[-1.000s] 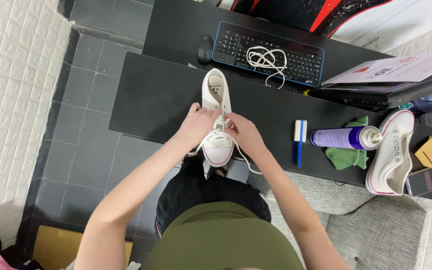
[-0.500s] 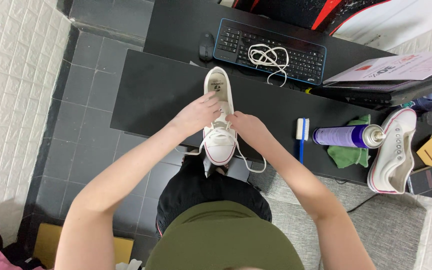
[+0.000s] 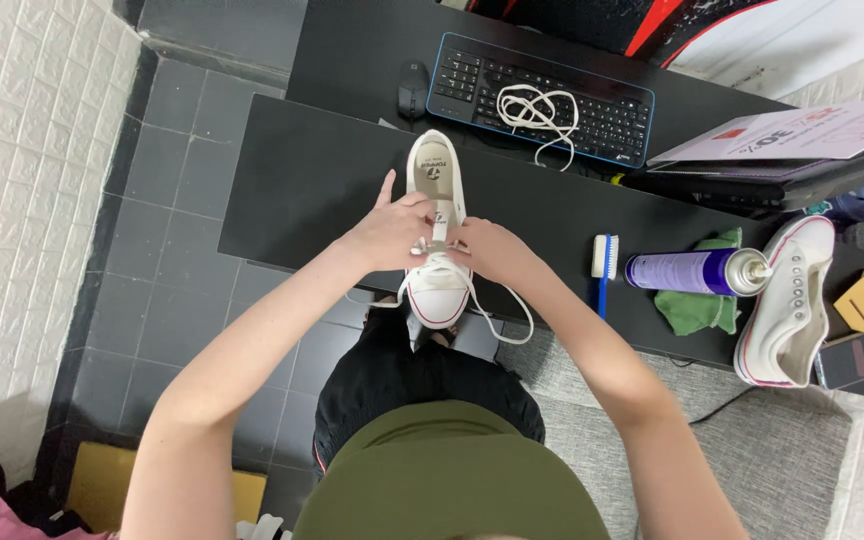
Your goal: The person laces a white high-top sneaker placed on a black desk. They thread the white shoelaces through the eyelets from the bottom up, pulling them taut and adjusting the tension to ensure they are even.
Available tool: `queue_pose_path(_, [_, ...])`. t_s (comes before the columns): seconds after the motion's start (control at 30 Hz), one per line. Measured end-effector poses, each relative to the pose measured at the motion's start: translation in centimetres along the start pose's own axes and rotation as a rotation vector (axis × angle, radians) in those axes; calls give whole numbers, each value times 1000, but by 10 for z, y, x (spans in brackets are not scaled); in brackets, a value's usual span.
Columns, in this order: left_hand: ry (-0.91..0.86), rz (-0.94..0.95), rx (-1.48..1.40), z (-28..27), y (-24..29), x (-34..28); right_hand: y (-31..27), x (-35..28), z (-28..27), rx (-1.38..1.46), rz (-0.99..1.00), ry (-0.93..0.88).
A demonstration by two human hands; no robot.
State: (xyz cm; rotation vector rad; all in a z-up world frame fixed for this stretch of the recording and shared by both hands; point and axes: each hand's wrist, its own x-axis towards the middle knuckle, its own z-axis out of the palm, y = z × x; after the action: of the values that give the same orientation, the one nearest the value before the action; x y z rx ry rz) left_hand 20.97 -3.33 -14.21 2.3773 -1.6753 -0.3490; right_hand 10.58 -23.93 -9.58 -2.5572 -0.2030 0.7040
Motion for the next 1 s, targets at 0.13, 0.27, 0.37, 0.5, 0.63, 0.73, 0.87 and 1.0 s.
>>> queue_pose_path(0.13, [52,-32,-98,2,3,6,9,5,18,30,24,181])
queue_pose_path(0.27, [154,-61,-117,17,2,10,-6,-6,16,133,-12,359])
queue_pose_path(0.37, [230,-73,-105,26,1,12,-2,-8,24,193,-117,533])
queue_pose_path(0.5, [307,-98,-292,8,11,4,-6,-18,20,283,-182,666])
queue_pose_path(0.63, [372,-47,-399,8,19,-1,9,-10,44,-57,-417,751])
queue_pose_path(0.73, [407,-75,-467,18,17,3,27,-4,56,-48,-462,770])
queue_pose_path(0.87, [435,-236,-650,3,31,-2,16,-16,48,326,-289,710])
queue_pose_path(1.0, [486,-166,-659,21,28,1,-17,-22,40,822,-225,899])
